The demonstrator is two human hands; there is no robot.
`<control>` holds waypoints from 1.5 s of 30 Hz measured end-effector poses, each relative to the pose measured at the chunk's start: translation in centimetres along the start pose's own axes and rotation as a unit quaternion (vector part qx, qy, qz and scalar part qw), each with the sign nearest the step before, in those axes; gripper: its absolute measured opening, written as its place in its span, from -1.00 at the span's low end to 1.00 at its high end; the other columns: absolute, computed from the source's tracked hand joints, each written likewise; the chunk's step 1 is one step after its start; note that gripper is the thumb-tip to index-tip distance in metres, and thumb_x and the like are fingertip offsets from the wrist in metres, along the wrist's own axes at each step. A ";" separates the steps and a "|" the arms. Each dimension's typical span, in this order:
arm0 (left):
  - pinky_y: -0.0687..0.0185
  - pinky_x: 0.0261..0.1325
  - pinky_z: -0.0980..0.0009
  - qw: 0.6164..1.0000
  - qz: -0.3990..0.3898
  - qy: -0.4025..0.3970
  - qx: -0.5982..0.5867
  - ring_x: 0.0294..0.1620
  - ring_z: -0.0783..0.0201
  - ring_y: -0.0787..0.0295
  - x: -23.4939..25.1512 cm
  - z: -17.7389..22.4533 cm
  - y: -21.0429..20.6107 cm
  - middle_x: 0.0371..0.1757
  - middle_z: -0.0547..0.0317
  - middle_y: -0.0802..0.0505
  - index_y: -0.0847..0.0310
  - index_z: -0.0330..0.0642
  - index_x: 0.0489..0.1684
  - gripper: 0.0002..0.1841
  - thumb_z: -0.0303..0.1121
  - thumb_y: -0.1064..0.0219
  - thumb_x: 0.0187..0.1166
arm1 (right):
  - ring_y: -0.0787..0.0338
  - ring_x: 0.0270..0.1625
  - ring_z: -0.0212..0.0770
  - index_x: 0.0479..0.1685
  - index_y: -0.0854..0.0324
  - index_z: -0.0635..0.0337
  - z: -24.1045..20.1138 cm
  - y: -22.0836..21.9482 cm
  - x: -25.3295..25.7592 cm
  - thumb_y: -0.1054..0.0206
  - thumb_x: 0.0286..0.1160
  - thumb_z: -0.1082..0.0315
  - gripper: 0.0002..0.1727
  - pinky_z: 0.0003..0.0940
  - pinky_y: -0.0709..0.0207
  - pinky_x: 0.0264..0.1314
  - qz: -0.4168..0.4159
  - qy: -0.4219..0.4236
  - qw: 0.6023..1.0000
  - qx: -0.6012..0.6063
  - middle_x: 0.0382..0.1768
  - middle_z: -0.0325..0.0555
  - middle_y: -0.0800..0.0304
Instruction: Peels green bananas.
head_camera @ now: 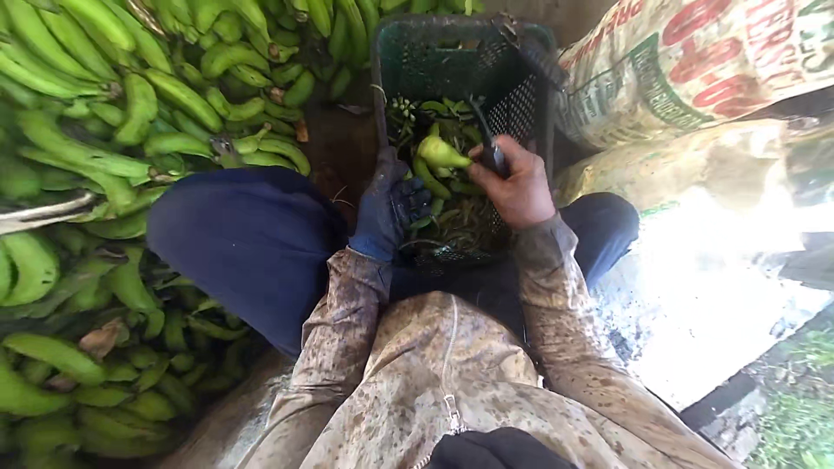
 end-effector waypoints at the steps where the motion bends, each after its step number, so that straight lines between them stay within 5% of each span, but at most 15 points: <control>1: -0.81 -0.03 -0.05 0.999 -0.027 0.003 -0.021 -0.04 -0.01 -0.84 -0.3 0.2 -0.2 0.01 -0.02 -0.82 -0.45 -0.05 0.41 -0.34 0.31 0.13 0.74 | -0.80 -0.07 -0.39 0.10 -0.74 0.28 -1.0 0.1 -1.2 -0.43 0.55 0.37 -0.75 -0.42 -0.72 0.07 -0.027 0.040 0.999 0.012 -0.04 -0.07 -0.85; 5: -0.83 0.04 0.08 0.994 -0.090 -0.044 -0.053 0.06 0.14 -0.83 -1.4 0.5 -0.2 0.10 0.05 -0.82 -0.50 -0.02 0.42 -0.54 0.05 0.03 0.83 | -0.80 0.28 -0.14 0.00 -0.80 0.37 -1.0 -0.9 -4.4 -0.44 0.44 0.53 -0.80 -0.22 -0.65 0.48 -0.066 0.144 0.985 0.069 0.12 0.10 -0.85; 10: -0.84 -0.12 0.09 0.990 -0.090 -0.096 -0.056 -0.23 0.07 -0.84 -1.4 0.9 0.7 -0.20 -0.06 -0.82 -0.56 -0.20 0.17 -0.69 -0.16 -0.13 0.75 | -0.80 0.32 -0.12 0.01 -0.81 0.39 -2.4 -2.0 -6.6 -0.45 0.42 0.60 -0.79 -0.22 -0.64 0.51 -0.046 0.116 0.989 0.084 0.16 0.11 -0.85; 13: -0.84 -0.04 -0.02 0.972 -0.020 -0.227 -0.050 -0.15 -0.05 -0.85 -1.5 1.7 1.0 -0.09 -0.20 -0.83 -0.48 -0.34 0.29 -0.65 -0.41 -0.30 0.59 | -0.86 0.05 -0.28 0.33 -0.70 0.30 -1.0 -2.5 -7.0 -0.42 0.44 0.48 -0.58 -0.35 -0.77 0.15 0.088 0.001 0.996 0.002 0.11 -0.01 -0.88; 15: -0.86 0.01 0.03 0.943 0.051 -0.328 -0.004 -0.08 0.01 -0.84 -1.9 2.3 1.1 0.00 -0.17 -0.79 -0.34 -0.36 0.44 -0.48 -0.53 -0.38 0.49 | -0.81 -0.25 -0.24 0.48 -0.54 0.28 0.0 -3.8 -7.8 -0.43 0.53 0.24 -0.45 -0.24 -0.75 -0.14 0.077 -0.084 0.993 -0.033 -0.10 -0.04 -0.85; 17: -0.82 0.11 0.05 0.923 0.085 -0.376 0.014 0.02 0.03 -0.80 -2.2 2.5 1.0 0.08 -0.17 -0.75 -0.24 -0.38 0.52 -0.37 -0.59 -0.41 0.42 | -0.82 -0.21 -0.13 0.37 -0.60 0.27 0.3 -5.7 -8.9 -0.26 0.74 0.03 -0.50 -0.07 -0.73 -0.03 0.023 -0.140 0.990 -0.021 -0.18 0.03 -0.83; 20: -0.81 0.16 0.09 0.915 0.105 -0.389 0.028 0.07 0.05 -0.79 -2.9 2.1 0.5 0.12 -0.16 -0.74 -0.24 -0.40 0.52 -0.35 -0.63 -0.42 0.40 | -0.81 -0.16 -0.02 0.19 -0.67 0.34 -0.2 -7.6 -9.4 0.03 0.91 0.07 -0.49 0.02 -0.65 0.05 -0.029 -0.164 0.986 -0.009 -0.23 0.13 -0.81; 23: -0.83 0.17 0.12 0.908 0.109 -0.400 0.058 0.08 0.07 -0.81 -3.5 1.7 -0.1 0.14 -0.16 -0.74 -0.21 -0.40 0.56 -0.32 -0.60 -0.44 0.42 | -0.69 -0.39 -0.26 0.07 -0.67 0.33 -2.8 -7.2 -8.9 0.01 0.90 0.16 -0.57 -0.28 -0.63 -0.23 0.057 -0.053 0.997 -0.005 -0.42 -0.07 -0.69; 25: -0.83 0.16 0.11 0.910 0.104 -0.399 0.052 0.07 0.06 -0.81 -3.7 1.5 -0.3 0.14 -0.16 -0.75 -0.19 -0.38 0.58 -0.30 -0.59 -0.45 0.42 | -0.76 -0.33 -0.19 0.11 -0.66 0.34 -2.7 -7.6 -8.7 0.02 0.91 0.14 -0.55 -0.24 -0.70 -0.17 0.070 -0.051 0.995 -0.045 -0.34 -0.01 -0.76; 28: -0.84 0.13 0.05 0.914 0.076 -0.399 0.023 0.06 0.02 -0.80 -4.0 1.4 -0.7 0.15 -0.19 -0.72 -0.11 -0.38 0.62 -0.25 -0.61 -0.44 0.40 | -0.73 0.39 0.35 0.37 -0.61 0.39 5.0 -9.5 -8.9 0.17 0.94 -0.03 -0.34 0.36 -0.48 0.48 -0.114 -0.322 0.935 -0.094 0.25 0.43 -0.75; 30: -0.83 0.12 -0.02 0.912 0.047 -0.407 0.005 0.01 -0.02 -0.81 -3.9 2.3 -0.5 0.09 -0.19 -0.74 -0.15 -0.38 0.55 -0.33 -0.60 -0.41 0.45 | -0.70 0.41 0.35 0.29 -0.67 0.39 7.8 -9.4 -8.8 0.22 0.94 -0.08 -0.28 0.40 -0.42 0.50 -0.120 -0.371 0.919 -0.058 0.26 0.42 -0.74; 35: -0.82 -0.02 0.04 0.935 -0.013 -0.346 -0.074 -0.12 0.07 -0.79 -2.1 2.6 1.5 -0.10 -0.01 -0.76 -0.42 -0.20 0.22 -0.75 -0.28 -0.03 0.78 | -0.86 0.10 0.07 0.44 -0.55 0.22 4.9 -5.4 -6.8 -0.08 0.83 -0.08 -0.43 0.13 -0.67 0.27 -0.009 -0.318 0.948 -0.008 0.10 0.19 -0.83; 38: -0.79 0.05 0.07 0.956 -0.040 -0.265 -0.121 -0.03 0.12 -0.79 -1.3 2.0 1.4 -0.04 0.06 -0.78 -0.47 -0.07 0.21 -0.57 0.00 0.21 0.88 | -0.82 0.21 0.09 0.44 -0.57 0.24 4.6 -1.2 -3.5 -0.19 0.80 0.05 -0.51 0.13 -0.59 0.37 0.049 -0.296 0.953 -0.051 0.16 0.20 -0.81; 42: -0.84 -0.18 0.19 0.971 -0.043 -0.212 -0.102 -0.23 0.18 -0.82 -1.0 1.5 -0.1 -0.13 0.09 -0.81 -0.49 -0.04 0.29 -0.57 0.03 0.13 0.87 | -0.69 0.45 0.17 0.46 -0.57 0.28 5.3 3.5 3.5 -0.26 0.72 0.18 -0.53 0.11 -0.49 0.57 0.084 -0.198 0.962 -0.168 0.39 0.27 -0.68; 45: -0.78 -0.36 0.31 0.973 -0.045 -0.190 -0.124 -0.40 0.26 -0.75 -0.5 1.1 -0.3 -0.24 0.13 -0.77 -0.52 -0.02 0.30 -0.60 0.02 0.01 0.80 | -0.64 0.49 0.25 0.36 -0.64 0.34 5.8 2.3 9.8 -0.32 0.66 0.18 -0.55 0.11 -0.44 0.61 0.031 -0.113 0.966 -0.231 0.36 0.33 -0.67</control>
Point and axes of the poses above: each hand's wrist, its own x-axis towards the middle knuckle, its own y-axis out of the back of the hand, z = x × y, the point moved 4 cm from there along x, towards the middle knuckle
